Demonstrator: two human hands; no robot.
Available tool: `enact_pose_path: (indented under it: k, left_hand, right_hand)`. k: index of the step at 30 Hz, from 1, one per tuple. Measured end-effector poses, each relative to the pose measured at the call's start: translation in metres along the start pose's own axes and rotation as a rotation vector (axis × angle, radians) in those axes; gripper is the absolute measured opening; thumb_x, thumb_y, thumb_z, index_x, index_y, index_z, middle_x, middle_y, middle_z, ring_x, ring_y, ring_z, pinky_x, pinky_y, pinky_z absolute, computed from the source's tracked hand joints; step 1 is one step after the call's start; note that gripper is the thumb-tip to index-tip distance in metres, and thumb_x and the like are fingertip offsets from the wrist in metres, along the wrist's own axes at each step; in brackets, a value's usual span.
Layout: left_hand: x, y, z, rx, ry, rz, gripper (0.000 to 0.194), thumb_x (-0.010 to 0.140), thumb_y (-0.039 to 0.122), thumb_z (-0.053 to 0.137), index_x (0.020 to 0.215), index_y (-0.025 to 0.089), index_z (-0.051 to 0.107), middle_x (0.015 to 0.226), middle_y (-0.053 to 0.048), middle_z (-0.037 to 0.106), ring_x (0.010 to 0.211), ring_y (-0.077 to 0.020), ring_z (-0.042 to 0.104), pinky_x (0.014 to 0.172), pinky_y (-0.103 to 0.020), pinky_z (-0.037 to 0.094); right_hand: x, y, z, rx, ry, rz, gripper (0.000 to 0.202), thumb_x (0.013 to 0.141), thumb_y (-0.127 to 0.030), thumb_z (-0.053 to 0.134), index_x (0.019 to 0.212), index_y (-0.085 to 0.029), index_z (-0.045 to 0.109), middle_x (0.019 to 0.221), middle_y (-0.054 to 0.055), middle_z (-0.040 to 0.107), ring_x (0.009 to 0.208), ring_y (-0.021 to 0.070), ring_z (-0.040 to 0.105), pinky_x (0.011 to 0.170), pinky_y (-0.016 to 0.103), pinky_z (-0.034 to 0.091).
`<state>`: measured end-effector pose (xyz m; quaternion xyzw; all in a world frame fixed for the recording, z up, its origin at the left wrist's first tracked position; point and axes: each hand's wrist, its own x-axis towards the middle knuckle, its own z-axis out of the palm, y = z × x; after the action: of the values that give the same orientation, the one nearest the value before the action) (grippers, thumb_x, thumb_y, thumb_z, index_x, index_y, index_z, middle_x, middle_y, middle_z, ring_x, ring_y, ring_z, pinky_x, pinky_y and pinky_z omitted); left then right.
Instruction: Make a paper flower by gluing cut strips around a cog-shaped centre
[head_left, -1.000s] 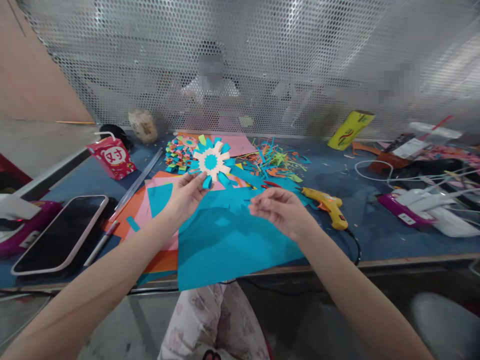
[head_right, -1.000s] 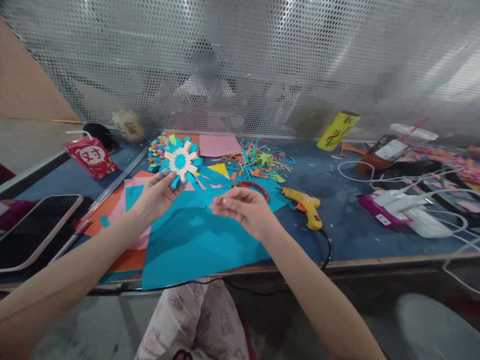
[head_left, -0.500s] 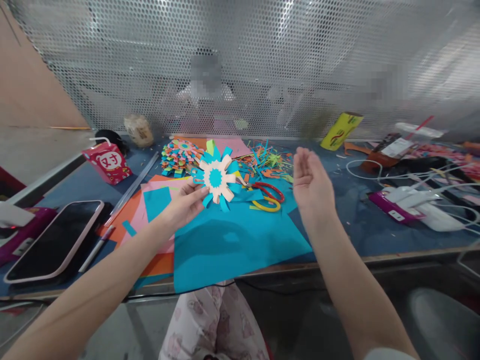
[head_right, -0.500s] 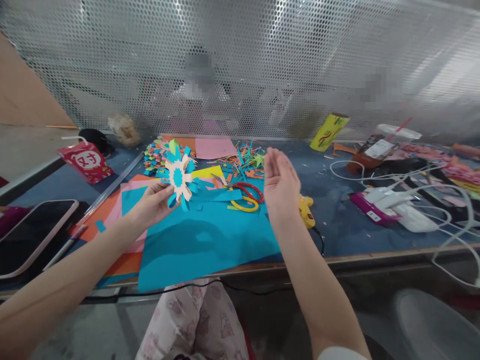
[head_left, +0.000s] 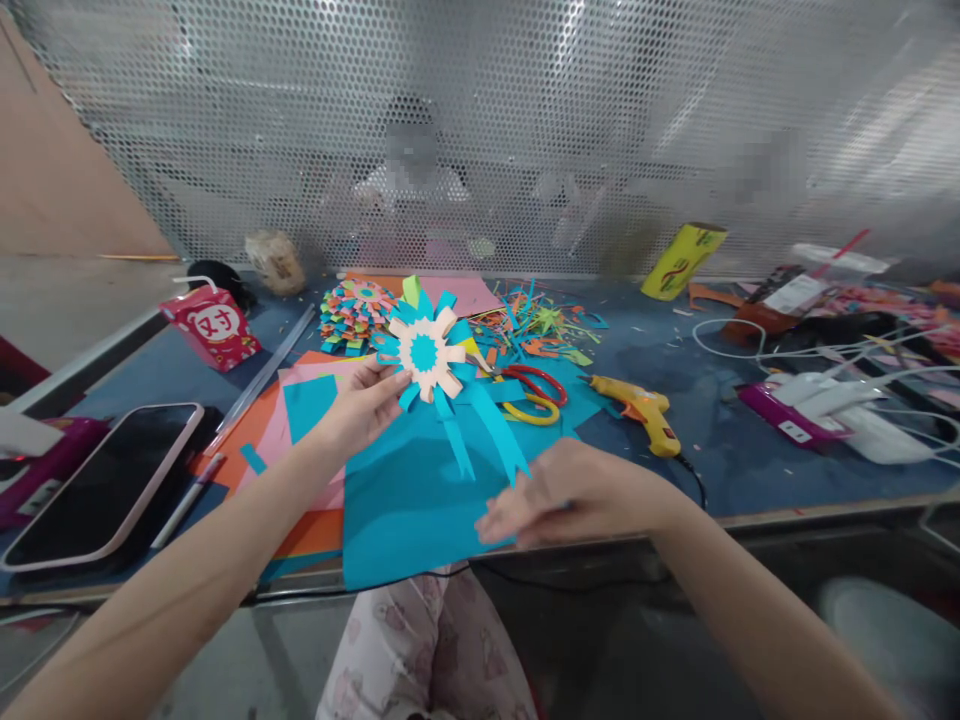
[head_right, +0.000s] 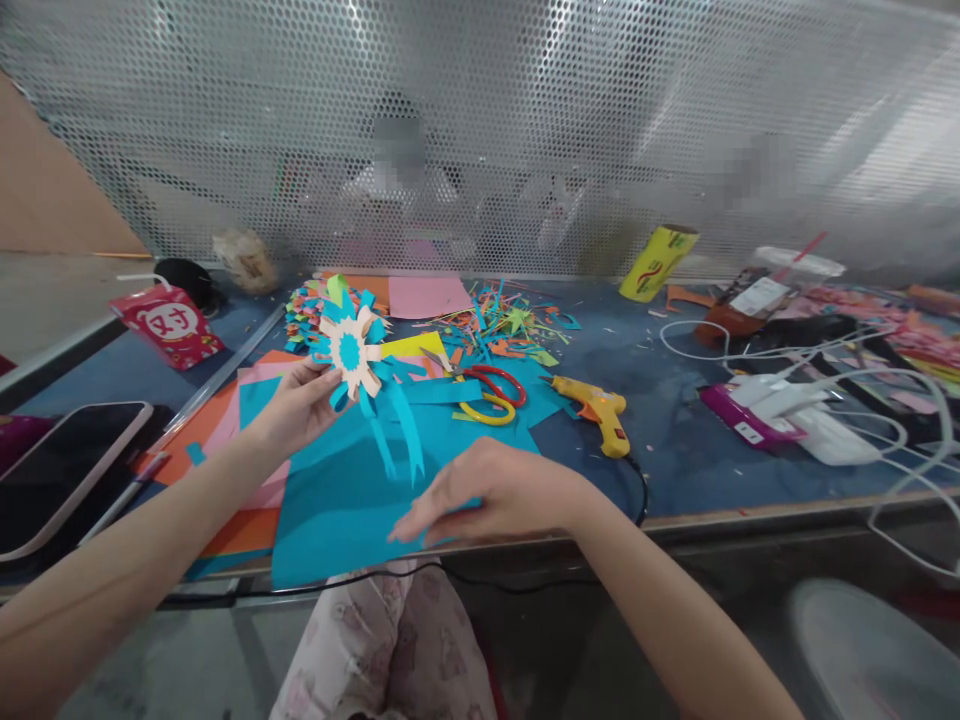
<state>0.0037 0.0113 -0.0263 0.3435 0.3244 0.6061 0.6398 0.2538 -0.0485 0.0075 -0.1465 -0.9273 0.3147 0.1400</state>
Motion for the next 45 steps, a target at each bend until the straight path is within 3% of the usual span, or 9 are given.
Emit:
enact_pose_path:
  k: [6, 10, 14, 19, 23, 26, 30, 37, 45]
  left_hand:
    - [-0.001, -0.003, 0.003, 0.035, -0.069, 0.045, 0.027, 0.048, 0.018, 0.088, 0.067, 0.021, 0.069, 0.069, 0.001, 0.071, 0.066, -0.0135, 0.066, 0.067, -0.025, 0.054]
    - [-0.001, -0.003, 0.003, 0.046, -0.051, 0.061, 0.029, 0.043, 0.018, 0.09, 0.064, 0.021, 0.069, 0.068, 0.001, 0.071, 0.065, -0.012, 0.065, 0.067, -0.023, 0.053]
    - [0.002, -0.003, 0.001, 0.047, -0.099, 0.095, 0.03, 0.045, 0.022, 0.091, 0.067, 0.02, 0.07, 0.069, 0.002, 0.072, 0.065, -0.0095, 0.065, 0.066, -0.019, 0.053]
    - [0.005, -0.006, -0.003, 0.082, -0.139, 0.056, 0.033, 0.043, 0.023, 0.092, 0.066, 0.017, 0.069, 0.061, 0.003, 0.069, 0.06, -0.0073, 0.064, 0.061, -0.015, 0.05]
    - [0.003, -0.006, -0.003, 0.071, -0.127, 0.052, 0.034, 0.041, 0.025, 0.092, 0.063, 0.018, 0.068, 0.059, 0.004, 0.068, 0.059, -0.0072, 0.064, 0.06, -0.015, 0.05]
    - [0.002, -0.004, 0.0, 0.082, -0.106, 0.065, 0.034, 0.041, 0.025, 0.092, 0.064, 0.018, 0.068, 0.061, 0.004, 0.069, 0.06, -0.0062, 0.063, 0.061, -0.014, 0.05]
    - [0.003, -0.004, 0.001, 0.105, -0.115, 0.083, 0.034, 0.043, 0.025, 0.092, 0.067, 0.017, 0.068, 0.064, 0.004, 0.07, 0.061, -0.0062, 0.064, 0.062, -0.014, 0.051]
    - [0.004, -0.007, -0.002, 0.151, -0.165, 0.082, 0.036, 0.043, 0.028, 0.092, 0.064, 0.017, 0.065, 0.055, 0.005, 0.066, 0.055, -0.0064, 0.062, 0.057, -0.015, 0.051]
    - [0.002, -0.005, 0.0, 0.218, -0.144, 0.084, 0.038, 0.04, 0.032, 0.092, 0.062, 0.018, 0.064, 0.055, 0.006, 0.065, 0.054, -0.0065, 0.061, 0.055, -0.015, 0.05]
  right_hand:
    - [-0.008, -0.013, -0.006, -0.167, 0.866, 0.03, 0.046, 0.097, -0.04, 0.035, 0.142, -0.029, 0.04, 0.129, 0.006, 0.061, 0.123, 0.0241, 0.055, 0.094, 0.046, 0.053]
    - [0.004, 0.002, -0.011, -0.461, 0.592, 0.307, 0.037, 0.089, -0.026, 0.054, 0.125, -0.021, 0.06, 0.123, 0.009, 0.065, 0.115, 0.0267, 0.061, 0.096, 0.043, 0.052]
    - [0.005, 0.0, -0.005, 0.07, 0.133, 0.272, 0.017, 0.089, -0.025, 0.057, 0.096, -0.02, 0.072, 0.084, 0.002, 0.076, 0.079, 0.0155, 0.072, 0.074, 0.025, 0.058]
    - [0.002, -0.007, -0.005, 0.487, 0.545, -0.127, 0.026, 0.092, -0.028, 0.054, 0.115, -0.026, 0.066, 0.108, 0.004, 0.072, 0.085, 0.0154, 0.071, 0.066, 0.025, 0.059]
    - [0.005, 0.004, -0.011, 0.201, 0.889, 0.125, 0.036, 0.09, -0.03, 0.055, 0.126, -0.032, 0.058, 0.127, 0.005, 0.063, 0.091, 0.0171, 0.068, 0.069, 0.029, 0.058]
    - [0.004, 0.009, -0.01, 0.031, 0.677, 0.427, 0.033, 0.084, -0.033, 0.062, 0.115, -0.023, 0.066, 0.116, 0.008, 0.068, 0.09, 0.0198, 0.068, 0.077, 0.032, 0.057]
    - [-0.003, 0.004, -0.005, 0.422, 0.263, 0.318, 0.025, 0.084, -0.038, 0.063, 0.092, -0.017, 0.073, 0.091, 0.007, 0.074, 0.081, 0.0181, 0.069, 0.069, 0.028, 0.056]
    - [-0.006, 0.01, -0.011, 0.527, 0.736, 0.027, 0.033, 0.089, -0.036, 0.058, 0.121, -0.034, 0.061, 0.125, 0.005, 0.064, 0.096, 0.0183, 0.066, 0.074, 0.032, 0.056]
    - [-0.003, 0.01, -0.002, 0.096, 0.387, 0.358, 0.016, 0.083, -0.029, 0.06, 0.084, -0.017, 0.069, 0.077, 0.004, 0.069, 0.072, 0.0154, 0.063, 0.065, 0.027, 0.051]
